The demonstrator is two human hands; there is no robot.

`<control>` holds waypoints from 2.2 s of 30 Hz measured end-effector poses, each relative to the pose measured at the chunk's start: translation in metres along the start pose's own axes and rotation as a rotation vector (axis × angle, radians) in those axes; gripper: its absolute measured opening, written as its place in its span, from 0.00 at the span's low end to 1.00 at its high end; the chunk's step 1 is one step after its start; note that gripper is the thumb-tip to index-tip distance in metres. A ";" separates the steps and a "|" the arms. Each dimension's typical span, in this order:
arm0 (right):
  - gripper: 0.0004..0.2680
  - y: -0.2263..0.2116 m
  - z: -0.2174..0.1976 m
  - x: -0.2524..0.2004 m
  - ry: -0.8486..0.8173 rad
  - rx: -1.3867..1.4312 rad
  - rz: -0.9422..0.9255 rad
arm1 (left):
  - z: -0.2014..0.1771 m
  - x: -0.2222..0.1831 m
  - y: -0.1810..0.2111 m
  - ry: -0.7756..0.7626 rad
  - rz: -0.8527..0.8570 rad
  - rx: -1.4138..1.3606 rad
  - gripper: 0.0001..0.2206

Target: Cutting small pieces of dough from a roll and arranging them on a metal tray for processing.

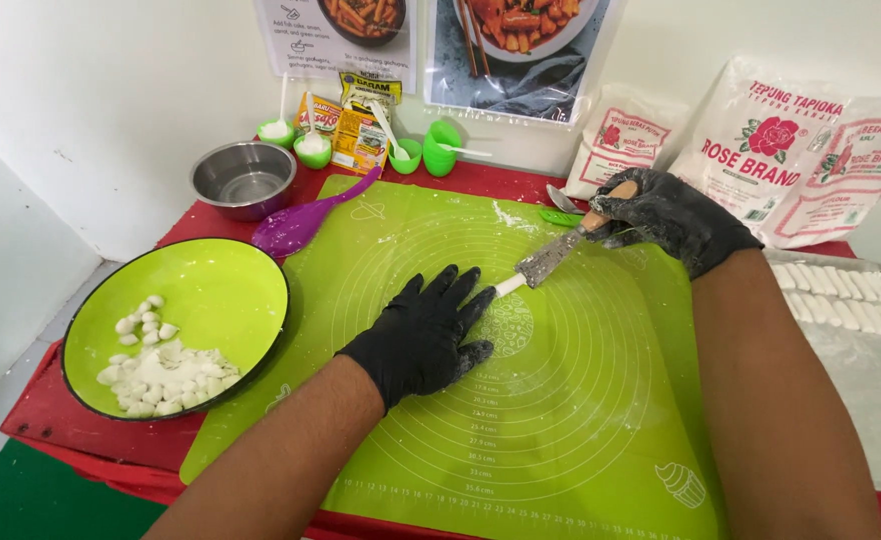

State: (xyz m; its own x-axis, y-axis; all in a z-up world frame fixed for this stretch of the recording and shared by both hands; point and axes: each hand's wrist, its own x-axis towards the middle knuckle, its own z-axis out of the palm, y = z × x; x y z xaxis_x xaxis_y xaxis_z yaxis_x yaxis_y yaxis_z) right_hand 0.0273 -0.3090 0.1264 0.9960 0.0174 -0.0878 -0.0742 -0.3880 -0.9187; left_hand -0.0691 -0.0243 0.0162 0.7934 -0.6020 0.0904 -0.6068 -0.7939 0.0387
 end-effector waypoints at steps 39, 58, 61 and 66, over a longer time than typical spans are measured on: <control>0.14 0.023 -0.014 0.025 -0.035 -0.085 -0.027 | 0.007 0.005 0.000 -0.079 -0.076 0.008 0.34; 0.10 0.085 -0.022 0.060 -0.063 0.187 0.104 | -0.001 0.005 0.004 -0.102 -0.099 -0.021 0.35; 0.10 0.067 -0.023 0.049 -0.050 0.141 0.075 | 0.002 0.004 0.002 -0.093 -0.089 -0.024 0.35; 0.10 0.062 -0.022 0.049 -0.048 0.103 0.043 | 0.004 0.004 0.002 -0.045 -0.074 0.039 0.34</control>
State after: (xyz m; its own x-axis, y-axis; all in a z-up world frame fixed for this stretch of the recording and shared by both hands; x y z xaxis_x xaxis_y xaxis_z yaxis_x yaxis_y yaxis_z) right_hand 0.0725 -0.3528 0.0733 0.9884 0.0479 -0.1438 -0.1238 -0.2931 -0.9480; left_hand -0.0669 -0.0293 0.0131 0.8378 -0.5442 0.0441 -0.5449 -0.8385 0.0048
